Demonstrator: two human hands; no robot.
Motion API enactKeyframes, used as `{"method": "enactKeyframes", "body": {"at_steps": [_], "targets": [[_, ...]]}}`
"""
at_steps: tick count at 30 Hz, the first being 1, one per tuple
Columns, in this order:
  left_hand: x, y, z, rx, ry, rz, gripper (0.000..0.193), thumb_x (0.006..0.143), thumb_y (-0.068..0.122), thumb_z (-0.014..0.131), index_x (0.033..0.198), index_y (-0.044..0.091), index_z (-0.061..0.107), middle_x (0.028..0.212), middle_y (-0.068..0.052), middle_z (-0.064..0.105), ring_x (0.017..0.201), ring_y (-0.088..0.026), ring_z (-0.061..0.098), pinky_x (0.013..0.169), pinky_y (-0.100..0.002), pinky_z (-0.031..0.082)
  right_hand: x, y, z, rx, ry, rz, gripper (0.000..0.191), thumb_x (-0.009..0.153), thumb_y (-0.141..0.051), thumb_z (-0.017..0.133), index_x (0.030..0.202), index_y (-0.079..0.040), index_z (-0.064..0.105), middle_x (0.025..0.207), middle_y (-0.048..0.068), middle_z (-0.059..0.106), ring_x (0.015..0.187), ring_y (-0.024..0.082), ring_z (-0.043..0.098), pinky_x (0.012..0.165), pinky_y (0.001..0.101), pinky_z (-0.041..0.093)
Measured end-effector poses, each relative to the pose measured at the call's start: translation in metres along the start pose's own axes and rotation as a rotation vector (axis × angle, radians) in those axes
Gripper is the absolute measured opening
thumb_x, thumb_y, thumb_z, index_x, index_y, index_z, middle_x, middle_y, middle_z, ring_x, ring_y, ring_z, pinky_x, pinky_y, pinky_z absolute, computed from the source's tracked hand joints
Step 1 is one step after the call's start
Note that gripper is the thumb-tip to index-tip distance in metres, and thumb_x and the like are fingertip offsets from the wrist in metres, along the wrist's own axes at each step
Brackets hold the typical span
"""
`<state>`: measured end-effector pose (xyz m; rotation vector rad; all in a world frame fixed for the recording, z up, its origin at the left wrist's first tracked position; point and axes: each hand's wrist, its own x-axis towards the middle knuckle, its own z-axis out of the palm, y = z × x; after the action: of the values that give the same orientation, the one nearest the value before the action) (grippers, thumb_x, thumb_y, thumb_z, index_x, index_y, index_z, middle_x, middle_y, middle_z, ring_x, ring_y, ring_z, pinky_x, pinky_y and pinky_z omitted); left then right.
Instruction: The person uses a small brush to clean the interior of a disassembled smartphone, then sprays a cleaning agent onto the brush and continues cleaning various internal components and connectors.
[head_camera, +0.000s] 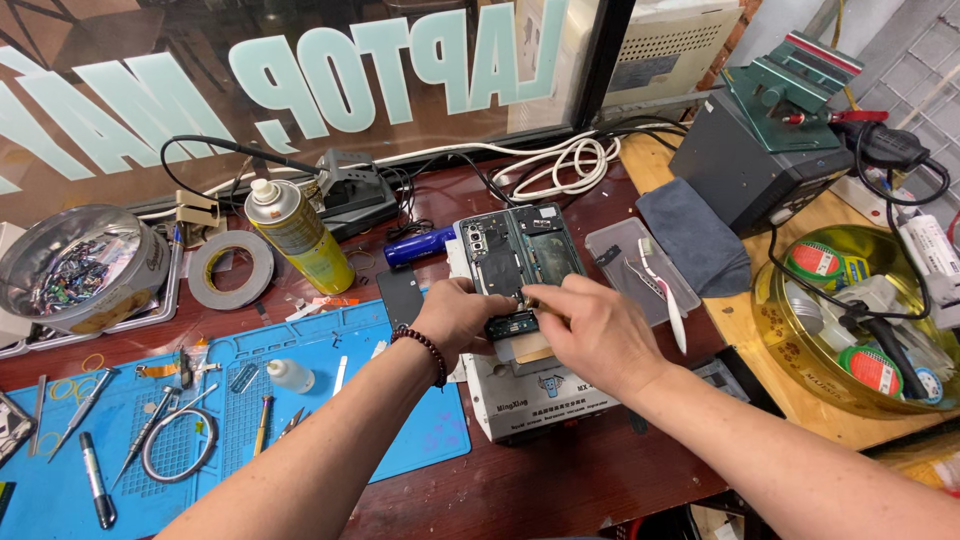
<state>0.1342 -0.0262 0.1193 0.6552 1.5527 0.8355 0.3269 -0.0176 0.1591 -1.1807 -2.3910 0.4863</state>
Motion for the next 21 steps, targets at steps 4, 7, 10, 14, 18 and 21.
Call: {"method": "enactKeyframes", "body": {"at_steps": [4, 7, 10, 14, 18, 21], "targets": [[-0.001, 0.001, 0.001, 0.005, 0.041, 0.005, 0.036, 0.079, 0.014, 0.079, 0.106, -0.002, 0.063, 0.093, -0.018, 0.076, 0.075, -0.026, 0.076, 0.061, -0.04, 0.065, -0.002, -0.008, 0.001, -0.093, -0.007, -0.069, 0.031, 0.086, -0.014, 0.064, 0.114, -0.015, 0.077, 0.079, 0.008, 0.064, 0.07, 0.029, 0.068, 0.063, 0.0433, 0.055], [0.001, 0.0, 0.002, -0.032, 0.051, -0.014, 0.036, 0.078, 0.013, 0.079, 0.107, -0.001, 0.061, 0.094, -0.017, 0.075, 0.076, -0.026, 0.076, 0.06, -0.041, 0.064, 0.0, -0.009, 0.002, -0.169, -0.098, -0.034, 0.031, 0.089, -0.016, 0.062, 0.117, -0.015, 0.075, 0.08, 0.007, 0.065, 0.069, 0.029, 0.069, 0.064, 0.0441, 0.055], [0.003, -0.001, 0.002, -0.048, 0.036, -0.018, 0.036, 0.078, 0.014, 0.078, 0.107, 0.0, 0.062, 0.094, -0.015, 0.075, 0.076, -0.025, 0.074, 0.06, -0.04, 0.063, 0.004, -0.009, 0.003, -0.146, -0.088, -0.03, 0.029, 0.088, -0.016, 0.062, 0.113, -0.014, 0.076, 0.084, 0.008, 0.07, 0.072, 0.031, 0.07, 0.065, 0.0456, 0.056], [0.005, -0.003, 0.005, -0.036, 0.034, -0.008, 0.034, 0.078, 0.012, 0.078, 0.106, -0.001, 0.063, 0.093, -0.014, 0.075, 0.075, -0.024, 0.075, 0.061, -0.041, 0.064, 0.01, -0.008, 0.002, -0.155, -0.194, 0.049, 0.029, 0.09, -0.017, 0.06, 0.115, -0.012, 0.074, 0.09, 0.01, 0.074, 0.076, 0.03, 0.073, 0.069, 0.045, 0.057], [0.006, -0.003, -0.003, -0.118, -0.053, -0.015, 0.025, 0.084, 0.01, 0.076, 0.101, -0.001, 0.061, 0.091, -0.015, 0.074, 0.075, -0.025, 0.075, 0.065, -0.041, 0.065, 0.01, -0.008, -0.001, -0.104, -0.167, 0.014, 0.027, 0.09, -0.019, 0.062, 0.113, -0.012, 0.073, 0.091, 0.011, 0.076, 0.08, 0.031, 0.073, 0.072, 0.0452, 0.057], [0.0, -0.009, -0.02, -0.226, -0.171, -0.068, 0.015, 0.087, 0.008, 0.069, 0.097, -0.001, 0.062, 0.09, -0.015, 0.073, 0.076, -0.025, 0.074, 0.068, -0.041, 0.067, 0.007, -0.008, -0.001, -0.062, -0.149, 0.001, 0.027, 0.091, -0.021, 0.063, 0.115, -0.011, 0.069, 0.09, 0.01, 0.076, 0.079, 0.03, 0.073, 0.07, 0.044, 0.057]]}}
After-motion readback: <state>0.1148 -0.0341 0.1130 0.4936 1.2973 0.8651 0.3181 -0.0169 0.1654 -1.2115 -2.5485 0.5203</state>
